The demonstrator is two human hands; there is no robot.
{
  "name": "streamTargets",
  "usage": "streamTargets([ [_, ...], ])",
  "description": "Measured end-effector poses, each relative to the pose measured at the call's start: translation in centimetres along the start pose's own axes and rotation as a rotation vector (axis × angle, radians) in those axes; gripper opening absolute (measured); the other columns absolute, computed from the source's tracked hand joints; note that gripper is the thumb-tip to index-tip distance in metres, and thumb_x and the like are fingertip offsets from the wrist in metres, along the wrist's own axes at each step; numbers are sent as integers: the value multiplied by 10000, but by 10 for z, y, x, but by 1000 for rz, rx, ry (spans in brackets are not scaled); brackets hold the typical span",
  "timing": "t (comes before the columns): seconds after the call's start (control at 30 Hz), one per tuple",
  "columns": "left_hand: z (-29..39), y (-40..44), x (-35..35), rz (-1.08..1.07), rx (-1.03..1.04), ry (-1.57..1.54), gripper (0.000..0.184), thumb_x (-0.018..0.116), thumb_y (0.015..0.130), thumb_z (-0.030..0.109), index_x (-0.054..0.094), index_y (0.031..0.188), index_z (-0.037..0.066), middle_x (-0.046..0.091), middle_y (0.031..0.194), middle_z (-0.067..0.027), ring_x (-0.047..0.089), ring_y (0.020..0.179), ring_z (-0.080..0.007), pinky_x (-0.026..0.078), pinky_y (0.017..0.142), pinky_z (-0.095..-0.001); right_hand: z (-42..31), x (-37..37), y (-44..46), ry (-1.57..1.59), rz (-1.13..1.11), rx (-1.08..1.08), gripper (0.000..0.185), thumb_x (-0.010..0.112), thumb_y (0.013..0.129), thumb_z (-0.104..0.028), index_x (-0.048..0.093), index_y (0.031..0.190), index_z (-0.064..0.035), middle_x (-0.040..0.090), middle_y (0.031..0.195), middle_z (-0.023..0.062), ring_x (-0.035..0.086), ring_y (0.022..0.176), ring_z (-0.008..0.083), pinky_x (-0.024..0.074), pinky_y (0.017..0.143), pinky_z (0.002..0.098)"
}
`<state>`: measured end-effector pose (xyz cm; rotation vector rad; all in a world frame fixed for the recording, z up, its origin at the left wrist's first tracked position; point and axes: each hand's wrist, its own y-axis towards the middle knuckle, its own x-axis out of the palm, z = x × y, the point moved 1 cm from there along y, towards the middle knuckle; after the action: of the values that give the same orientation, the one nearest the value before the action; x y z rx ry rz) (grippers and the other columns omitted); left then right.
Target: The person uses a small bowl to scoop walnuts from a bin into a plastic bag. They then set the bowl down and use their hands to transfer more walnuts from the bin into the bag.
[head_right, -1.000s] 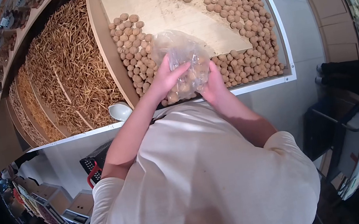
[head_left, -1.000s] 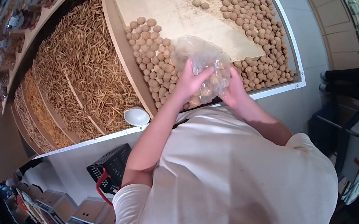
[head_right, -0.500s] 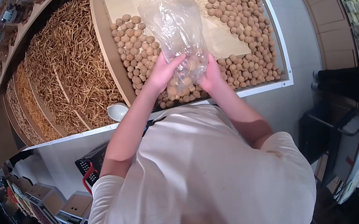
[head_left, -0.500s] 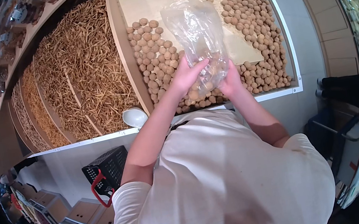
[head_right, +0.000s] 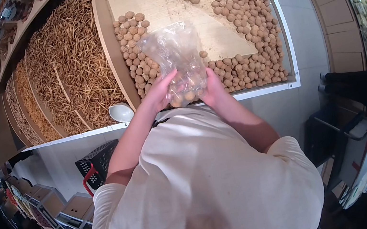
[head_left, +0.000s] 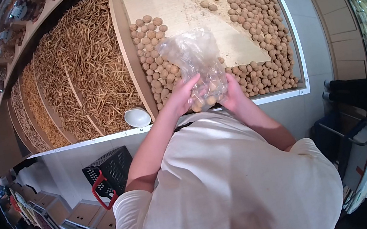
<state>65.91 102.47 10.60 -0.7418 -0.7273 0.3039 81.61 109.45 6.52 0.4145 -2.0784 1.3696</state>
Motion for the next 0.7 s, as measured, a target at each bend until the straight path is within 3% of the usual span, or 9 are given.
streamTargets([
  [0.23,-9,-12,-11,52,-73,34,456,631,923,298,500,1289,61,587,1219,-74,571,1115,-155,494,932,-283,7,3,-4,-14,28,52,432,263,1016,-316,487,1266,-45,590,1200,128,583,1107,271,481,953,451],
  [0.57,-16,-22,-15,97,-23,22,452,640,920,295,509,1282,57,592,1171,-49,553,1125,-139,496,922,-268,9,0,-6,52,-44,86,430,304,1020,-336,489,1279,-46,575,1226,132,562,1136,271,462,990,448],
  [0.7,-22,-21,-26,76,-46,30,475,628,928,322,498,1293,47,587,1191,-65,591,1081,-171,519,922,-327,7,10,-17,85,-29,95,443,290,1022,-347,483,1286,-48,559,1247,138,546,1158,278,452,1003,461],
])
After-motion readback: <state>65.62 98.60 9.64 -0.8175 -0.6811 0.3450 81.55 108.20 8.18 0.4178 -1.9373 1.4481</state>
